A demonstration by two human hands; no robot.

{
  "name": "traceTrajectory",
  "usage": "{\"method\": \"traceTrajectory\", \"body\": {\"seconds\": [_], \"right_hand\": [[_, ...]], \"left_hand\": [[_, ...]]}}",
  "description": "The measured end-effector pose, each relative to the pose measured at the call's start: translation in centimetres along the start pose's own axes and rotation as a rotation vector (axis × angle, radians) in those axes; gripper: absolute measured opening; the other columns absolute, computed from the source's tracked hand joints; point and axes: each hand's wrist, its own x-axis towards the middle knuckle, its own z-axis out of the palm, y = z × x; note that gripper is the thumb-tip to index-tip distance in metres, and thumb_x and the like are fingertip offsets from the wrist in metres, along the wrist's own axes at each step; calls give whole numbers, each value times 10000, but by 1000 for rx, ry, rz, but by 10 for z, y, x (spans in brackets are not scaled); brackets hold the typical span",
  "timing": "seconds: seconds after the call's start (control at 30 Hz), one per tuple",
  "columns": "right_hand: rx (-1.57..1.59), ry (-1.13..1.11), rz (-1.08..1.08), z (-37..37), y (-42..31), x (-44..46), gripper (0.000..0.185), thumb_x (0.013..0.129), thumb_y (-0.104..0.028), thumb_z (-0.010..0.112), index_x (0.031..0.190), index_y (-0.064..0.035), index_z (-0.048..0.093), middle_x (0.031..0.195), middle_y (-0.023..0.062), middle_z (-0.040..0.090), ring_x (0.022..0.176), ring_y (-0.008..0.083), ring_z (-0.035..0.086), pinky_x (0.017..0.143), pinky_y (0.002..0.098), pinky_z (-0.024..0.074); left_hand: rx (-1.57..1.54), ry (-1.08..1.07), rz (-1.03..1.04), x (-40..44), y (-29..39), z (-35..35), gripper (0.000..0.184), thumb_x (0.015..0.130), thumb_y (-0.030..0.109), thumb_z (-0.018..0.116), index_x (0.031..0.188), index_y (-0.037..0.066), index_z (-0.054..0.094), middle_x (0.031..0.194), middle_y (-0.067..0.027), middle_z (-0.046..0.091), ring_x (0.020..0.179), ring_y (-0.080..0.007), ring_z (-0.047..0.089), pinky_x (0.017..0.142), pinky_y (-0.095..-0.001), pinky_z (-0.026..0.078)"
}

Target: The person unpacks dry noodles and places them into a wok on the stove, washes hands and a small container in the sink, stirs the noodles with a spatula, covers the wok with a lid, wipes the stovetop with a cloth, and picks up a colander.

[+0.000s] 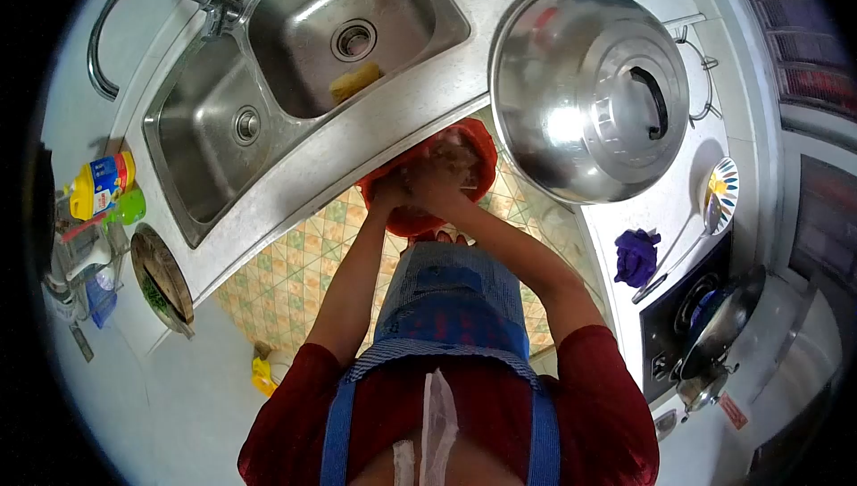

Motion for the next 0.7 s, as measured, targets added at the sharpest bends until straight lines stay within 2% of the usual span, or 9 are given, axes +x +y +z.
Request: {"method": "traceTrajectory", "body": {"seconds": [0.1, 0.17, 0.2, 0.27, 0.33, 0.47, 0.57, 0.63, 0.7], "right_hand": [[89, 78, 34, -5, 8, -8, 363, 733, -281, 557, 1021, -72, 632, 1091, 192, 579, 1043, 336, 529, 911, 466, 376], [-330, 663, -39, 29, 25, -6, 460, 737, -391, 545, 1011, -29, 617, 952, 152, 608, 910, 305, 563, 780, 489, 414], [-337, 668, -6, 38, 25, -8, 460, 737, -391, 545, 1011, -29, 617, 952, 152, 608, 910, 305, 563, 780, 489, 414], [-368, 212, -23, 27, 18, -9, 441, 743, -346, 547, 1066, -50, 598, 1074, 145, 562, 1027, 313, 500, 853, 490, 375], [-191, -149, -75, -28, 1, -25, 385, 788, -274, 513, 1105, -69, 590, 1225, 144, 500, 1185, 338, 407, 981, 472, 308], [20, 623, -268, -14, 5, -70, 395, 710, -96, 543, 1102, -49, 551, 1180, 176, 495, 1035, 338, 503, 887, 453, 408], [203, 481, -35, -34, -4, -121, 442, 716, -58, 513, 1157, -29, 505, 1223, 178, 467, 1021, 356, 515, 839, 435, 449], [295, 526, -7, -39, 3, -155, 476, 715, -45, 499, 1190, -37, 480, 1238, 176, 458, 1010, 354, 524, 811, 424, 463], [386, 572, 1, -35, 10, -185, 512, 713, -32, 485, 1224, -45, 455, 1253, 175, 450, 999, 352, 532, 783, 413, 478]], "left_hand": [[-18, -336, -66, 1, 15, -25, 845, 581, 472, 704, 1290, 124, 403, 1303, -112, 435, 1190, -249, 433, 999, -356, 353], [-59, -264, -8, -9, 9, -4, 883, 651, 482, 651, 1333, 46, 299, 1363, -100, 354, 1216, -258, 378, 998, -380, 321], [-73, -91, -37, -24, 16, 0, 884, 644, 489, 653, 1331, 51, 310, 1358, -105, 361, 1222, -270, 368, 1007, -382, 306], [-10, 160, 18, -39, 29, 4, 903, 628, 507, 658, 1337, 69, 310, 1363, -112, 357, 1239, -291, 344, 1025, -388, 278], [24, 108, 117, -39, 24, 1, 916, 634, 515, 649, 1354, 84, 283, 1380, -116, 331, 1261, -297, 315, 1040, -383, 253], [-144, -168, 261, -20, 33, -32, 911, 690, 338, 647, 1398, 86, 132, 1390, -130, 320, 1272, -261, 310, 1036, -334, 255], [-352, -384, 156, -17, 51, -60, 905, 714, 229, 616, 1421, 84, 71, 1306, -173, 402, 1200, -274, 388, 976, -363, 312], [-143, -184, 311, -5, 0, -7, 817, 734, 253, 614, 1401, 72, 179, 1275, -173, 428, 1180, -293, 410, 961, -368, 329], [-138, -125, 309, -27, 28, -25, 749, 760, 255, 596, 1383, 64, 226, 1289, -171, 417, 1184, -293, 406, 969, -363, 325]]}}
